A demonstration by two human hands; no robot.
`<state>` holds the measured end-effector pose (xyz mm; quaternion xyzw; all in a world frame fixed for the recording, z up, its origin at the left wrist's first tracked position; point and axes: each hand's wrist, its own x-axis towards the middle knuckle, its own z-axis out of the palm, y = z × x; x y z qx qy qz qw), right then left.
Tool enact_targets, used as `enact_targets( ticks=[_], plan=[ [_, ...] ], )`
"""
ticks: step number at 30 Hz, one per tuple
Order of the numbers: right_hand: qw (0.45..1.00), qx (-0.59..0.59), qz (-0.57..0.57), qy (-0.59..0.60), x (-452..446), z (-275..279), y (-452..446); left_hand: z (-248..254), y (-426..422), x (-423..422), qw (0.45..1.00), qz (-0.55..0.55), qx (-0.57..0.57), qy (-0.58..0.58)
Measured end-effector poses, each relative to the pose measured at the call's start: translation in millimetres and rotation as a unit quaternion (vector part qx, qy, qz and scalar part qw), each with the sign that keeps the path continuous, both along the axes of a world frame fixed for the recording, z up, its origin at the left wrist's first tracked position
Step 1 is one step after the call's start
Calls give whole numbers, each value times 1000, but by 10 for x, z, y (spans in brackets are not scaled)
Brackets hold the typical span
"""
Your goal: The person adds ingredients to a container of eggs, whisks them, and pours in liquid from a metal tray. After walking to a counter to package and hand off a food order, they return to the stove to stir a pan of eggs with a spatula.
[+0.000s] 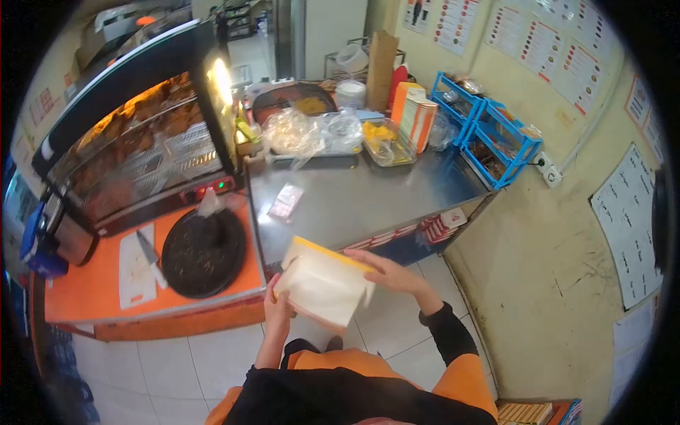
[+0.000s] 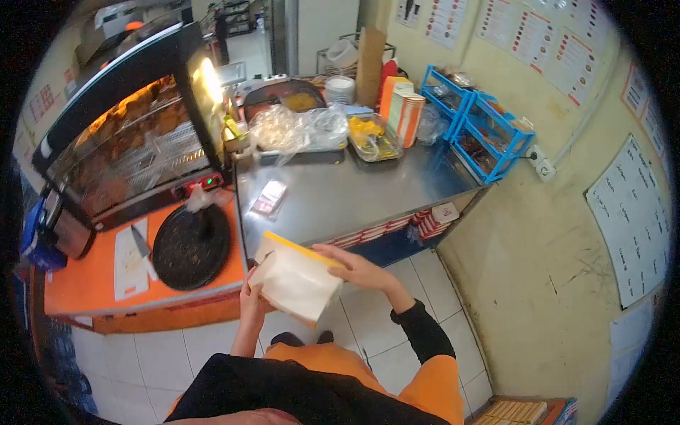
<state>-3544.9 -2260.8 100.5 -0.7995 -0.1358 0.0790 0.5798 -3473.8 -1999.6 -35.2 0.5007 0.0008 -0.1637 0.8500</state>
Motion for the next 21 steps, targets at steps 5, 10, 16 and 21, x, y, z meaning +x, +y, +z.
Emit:
enact_targets(
  ticks=[5,10,16,21],
  plan=[
    [958,-18,-267,-100,984,11,-1284,-210,-902,747,991,126,-44,-10],
    [852,-202,-441,-196,2377,250,-2970,-779,-1592,1564,947,249,179,-96],
    [706,-466,-479,-237,3449,109,-4521,-916,-1639,1687,788,403,456,-93],
    [729,-512,-360,-277,3794,145,-5283,592,-2384,1796,644,517,469,-313]
  ],
)
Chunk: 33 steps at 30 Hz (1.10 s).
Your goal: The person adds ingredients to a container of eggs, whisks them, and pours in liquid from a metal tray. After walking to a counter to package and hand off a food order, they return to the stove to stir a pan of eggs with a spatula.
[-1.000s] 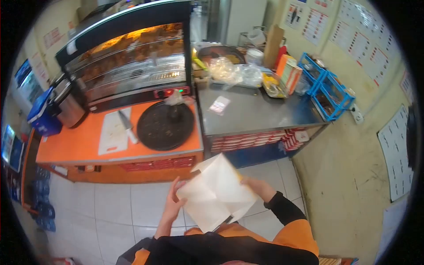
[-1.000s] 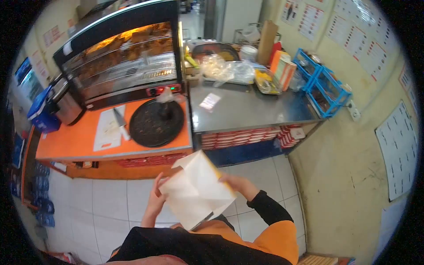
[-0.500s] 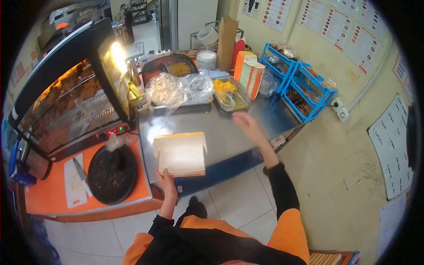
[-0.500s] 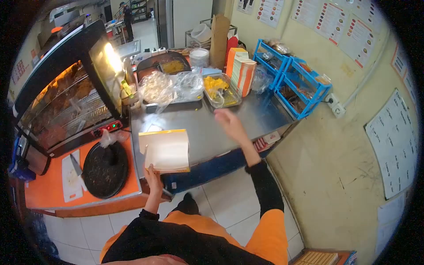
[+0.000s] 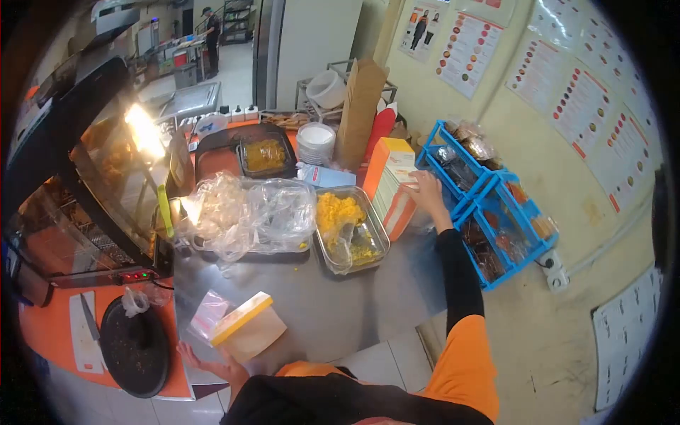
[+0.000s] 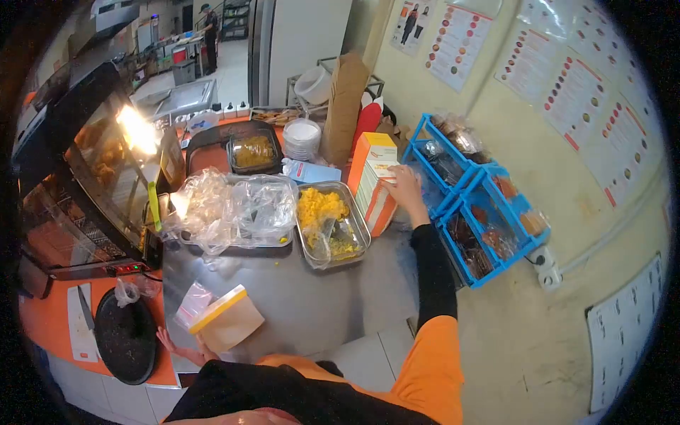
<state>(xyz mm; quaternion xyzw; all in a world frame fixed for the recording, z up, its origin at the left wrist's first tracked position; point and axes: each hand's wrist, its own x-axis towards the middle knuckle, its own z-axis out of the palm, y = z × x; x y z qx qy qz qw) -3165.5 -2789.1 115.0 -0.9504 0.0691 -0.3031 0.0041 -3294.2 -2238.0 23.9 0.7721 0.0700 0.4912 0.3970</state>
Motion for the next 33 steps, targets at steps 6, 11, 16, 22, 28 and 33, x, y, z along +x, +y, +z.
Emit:
enact_targets(
  ticks=[6,11,16,22,28,33],
  plan=[
    [988,70,115,71,171,470,-344,718,-1591,637,868,-484,106,-48],
    [984,-19,166,66,439,605,-664,774,-3833,1495,804,-566,182,-2],
    [985,91,6,-143,539,808,-851,663,-4505,1709,751,-446,430,230],
    [850,270,248,-378,-288,565,520,378,-3731,961,867,-407,287,-13],
    [807,258,521,-100,-1199,-1141,1465,-394,-1998,-790,917,-315,186,160],
    [865,105,446,203,-1772,-1820,1823,-519,-1100,-2144,942,10,42,332]
  ],
)
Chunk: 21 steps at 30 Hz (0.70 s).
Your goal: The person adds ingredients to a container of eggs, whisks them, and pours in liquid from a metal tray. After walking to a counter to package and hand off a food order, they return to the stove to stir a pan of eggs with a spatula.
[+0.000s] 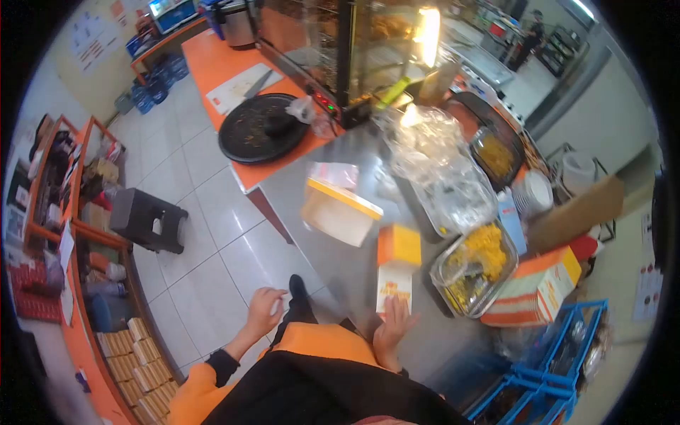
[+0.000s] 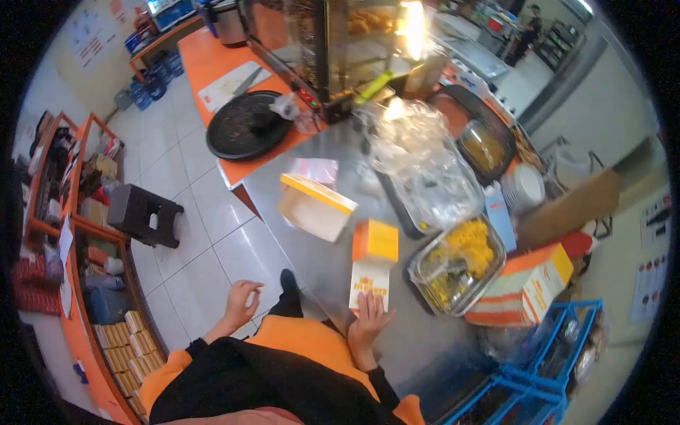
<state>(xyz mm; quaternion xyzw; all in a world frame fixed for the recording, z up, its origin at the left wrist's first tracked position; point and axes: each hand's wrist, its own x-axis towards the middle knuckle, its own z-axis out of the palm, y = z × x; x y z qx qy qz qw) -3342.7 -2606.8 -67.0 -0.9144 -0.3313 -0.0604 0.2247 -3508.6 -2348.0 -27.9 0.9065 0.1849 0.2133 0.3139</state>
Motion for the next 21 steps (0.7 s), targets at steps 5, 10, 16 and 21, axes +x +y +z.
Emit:
enact_targets(
  ticks=[5,10,16,21],
  plan=[
    [986,-107,-37,124,-183,447,507,-498,537,-879,979,196,-27,43],
    [998,33,27,49,-527,668,1905,-916,1685,-1504,959,142,-191,154],
    [962,136,206,-119,-235,1320,4387,-781,3313,-1446,955,0,15,297],
    [920,207,205,-263,420,2178,5802,-427,4450,-1020,984,23,12,178]
  ],
)
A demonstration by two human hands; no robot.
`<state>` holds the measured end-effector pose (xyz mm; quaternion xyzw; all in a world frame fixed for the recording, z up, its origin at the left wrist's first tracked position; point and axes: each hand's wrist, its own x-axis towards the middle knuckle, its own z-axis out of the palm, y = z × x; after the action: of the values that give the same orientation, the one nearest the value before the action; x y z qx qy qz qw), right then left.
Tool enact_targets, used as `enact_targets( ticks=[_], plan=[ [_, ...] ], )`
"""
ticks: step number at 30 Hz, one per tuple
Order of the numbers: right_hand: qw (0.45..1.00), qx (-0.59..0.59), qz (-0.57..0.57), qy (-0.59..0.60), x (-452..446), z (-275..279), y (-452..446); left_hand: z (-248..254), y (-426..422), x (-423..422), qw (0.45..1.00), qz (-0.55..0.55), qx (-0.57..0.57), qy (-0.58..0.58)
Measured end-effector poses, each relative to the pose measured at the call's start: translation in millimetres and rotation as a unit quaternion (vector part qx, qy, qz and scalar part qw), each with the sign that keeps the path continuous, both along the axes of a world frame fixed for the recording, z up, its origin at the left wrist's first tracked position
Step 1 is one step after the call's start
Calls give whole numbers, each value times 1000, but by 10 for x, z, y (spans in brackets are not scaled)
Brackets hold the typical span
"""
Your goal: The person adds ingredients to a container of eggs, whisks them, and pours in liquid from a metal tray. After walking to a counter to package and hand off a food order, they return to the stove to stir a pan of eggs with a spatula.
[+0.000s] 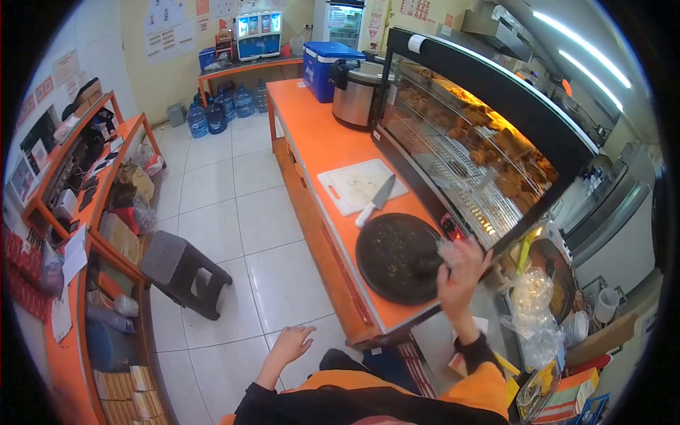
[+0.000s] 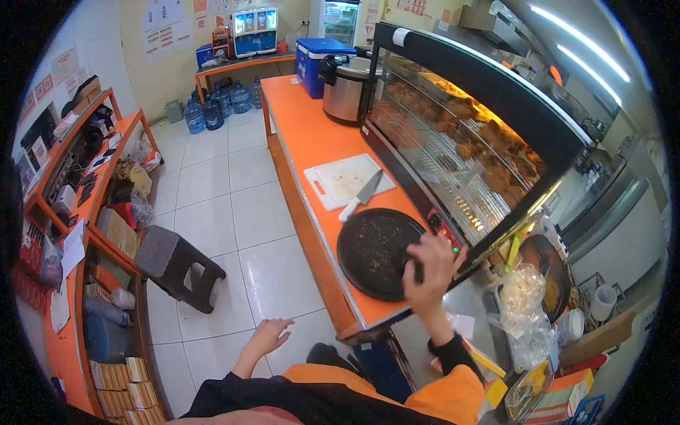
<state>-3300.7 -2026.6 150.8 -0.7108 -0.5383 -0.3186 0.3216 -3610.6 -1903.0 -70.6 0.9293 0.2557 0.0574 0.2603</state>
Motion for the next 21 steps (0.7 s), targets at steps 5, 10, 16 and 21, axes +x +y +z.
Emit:
enact_targets(
  ticks=[5,10,16,21],
  plan=[
    [996,74,4,-53,824,753,1447,76,1175,294,999,6,11,-41],
    [974,129,82,164,2291,1295,3350,-145,2356,205,998,57,23,-11],
    [945,177,-126,245,3944,1769,5264,-68,3337,-216,977,209,-29,19],
    [824,315,-11,471,4213,2071,5855,-847,4304,-487,966,197,-157,63]
  ],
)
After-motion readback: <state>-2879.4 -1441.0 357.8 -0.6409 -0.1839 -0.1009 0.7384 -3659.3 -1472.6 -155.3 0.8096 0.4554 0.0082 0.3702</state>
